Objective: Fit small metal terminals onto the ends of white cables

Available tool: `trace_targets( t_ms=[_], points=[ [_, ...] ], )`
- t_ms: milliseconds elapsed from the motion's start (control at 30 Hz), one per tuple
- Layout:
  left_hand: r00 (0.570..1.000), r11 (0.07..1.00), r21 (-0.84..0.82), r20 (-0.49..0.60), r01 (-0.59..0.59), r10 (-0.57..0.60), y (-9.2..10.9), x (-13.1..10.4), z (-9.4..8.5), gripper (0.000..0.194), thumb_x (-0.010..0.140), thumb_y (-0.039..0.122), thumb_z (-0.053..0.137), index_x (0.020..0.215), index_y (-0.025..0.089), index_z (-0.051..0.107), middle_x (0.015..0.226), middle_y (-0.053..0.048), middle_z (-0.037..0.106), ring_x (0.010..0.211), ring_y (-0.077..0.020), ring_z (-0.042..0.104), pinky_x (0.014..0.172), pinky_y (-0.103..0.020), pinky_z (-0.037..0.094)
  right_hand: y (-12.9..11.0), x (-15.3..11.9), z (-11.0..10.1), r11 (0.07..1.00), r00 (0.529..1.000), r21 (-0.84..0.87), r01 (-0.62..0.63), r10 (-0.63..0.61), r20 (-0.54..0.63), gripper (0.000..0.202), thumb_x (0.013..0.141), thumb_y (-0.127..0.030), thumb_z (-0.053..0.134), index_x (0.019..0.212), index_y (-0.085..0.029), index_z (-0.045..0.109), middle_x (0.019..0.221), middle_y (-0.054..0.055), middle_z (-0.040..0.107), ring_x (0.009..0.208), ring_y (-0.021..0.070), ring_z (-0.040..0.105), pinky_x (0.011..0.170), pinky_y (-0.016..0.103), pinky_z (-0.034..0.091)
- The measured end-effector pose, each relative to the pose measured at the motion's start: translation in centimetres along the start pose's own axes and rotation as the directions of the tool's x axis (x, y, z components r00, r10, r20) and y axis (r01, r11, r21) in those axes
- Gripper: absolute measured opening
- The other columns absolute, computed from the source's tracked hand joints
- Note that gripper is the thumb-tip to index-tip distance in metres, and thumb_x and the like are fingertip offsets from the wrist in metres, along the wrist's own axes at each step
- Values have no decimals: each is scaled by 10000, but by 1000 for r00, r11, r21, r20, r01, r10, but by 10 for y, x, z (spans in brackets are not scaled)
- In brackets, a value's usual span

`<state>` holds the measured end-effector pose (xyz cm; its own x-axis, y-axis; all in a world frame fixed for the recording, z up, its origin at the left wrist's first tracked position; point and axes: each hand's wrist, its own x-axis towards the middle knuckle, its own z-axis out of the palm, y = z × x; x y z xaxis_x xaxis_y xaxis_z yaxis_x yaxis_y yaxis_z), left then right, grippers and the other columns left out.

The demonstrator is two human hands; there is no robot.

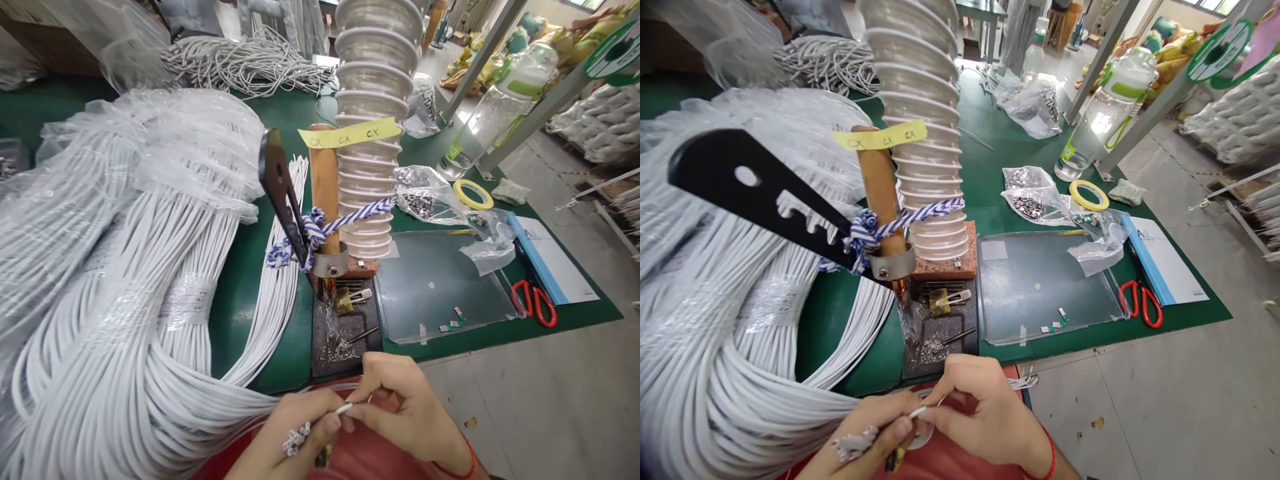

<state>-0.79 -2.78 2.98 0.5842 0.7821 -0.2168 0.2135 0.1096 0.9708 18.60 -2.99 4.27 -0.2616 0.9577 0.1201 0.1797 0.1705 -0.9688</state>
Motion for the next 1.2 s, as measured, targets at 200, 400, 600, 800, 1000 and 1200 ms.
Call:
trace_targets(
  t_ms=[200, 400, 600, 800, 1000, 1200],
  points=[
    [978, 979, 182, -172, -89, 121, 4, 13, -17, 339, 939, 309, 578, 637, 198, 687, 527, 25, 632, 455, -121, 549, 491, -188, 444, 5, 8, 5, 995, 996, 70, -78, 80, -29, 189, 910, -267, 666, 752, -176, 716, 582, -64, 387, 500, 103, 376, 487, 234, 315],
    [974, 989, 100, -190, -106, 124, -5, 20, -19, 205, 909, 218, 625, 817, 212, 807, 725, -38, 791, 638, -181, 731, 625, -214, 563, 6, 13, 3, 995, 995, 35, -94, 94, -12, 162, 853, -148, 612, 708, -173, 680, 549, -78, 347, 483, 94, 340, 475, 224, 301],
    [945, 971, 122, -233, -206, 229, -7, 22, -19, 186, 843, 122, 671, 802, 232, 815, 864, -59, 812, 774, -190, 765, 735, -217, 602, 3, 7, 11, 988, 996, -142, -60, 50, -70, 180, 744, -44, 527, 677, -191, 606, 576, -55, 422, 500, 105, 392, 472, 227, 310],
    [939, 967, 159, -253, -197, 233, -7, 23, -18, 198, 830, 114, 684, 826, 256, 822, 876, -42, 793, 768, -168, 763, 718, -180, 594, 0, -5, -40, 900, 983, -399, -175, 135, -128, 118, 926, -153, 542, 884, -211, 635, 748, 10, 590, 649, 164, 571, 576, 252, 441],
    [928, 955, 198, -259, -220, 267, -7, 22, -18, 212, 828, 99, 668, 837, 257, 808, 892, -32, 776, 787, -153, 759, 733, -165, 577, 16, -21, -123, 548, 838, -662, -512, 151, -524, 162, 891, -349, 552, 844, -210, 620, 840, 69, 640, 739, 244, 590, 638, 345, 438],
    [942, 960, 183, -226, -209, 248, -5, 22, -17, 202, 862, 118, 617, 832, 238, 777, 891, -40, 742, 723, -158, 746, 507, -154, 513, 36, -25, -140, 434, 804, -684, -587, 209, -557, 226, 865, -405, 479, 749, -226, 554, 807, 94, 657, 799, 291, 591, 671, 379, 438]
  ],
)
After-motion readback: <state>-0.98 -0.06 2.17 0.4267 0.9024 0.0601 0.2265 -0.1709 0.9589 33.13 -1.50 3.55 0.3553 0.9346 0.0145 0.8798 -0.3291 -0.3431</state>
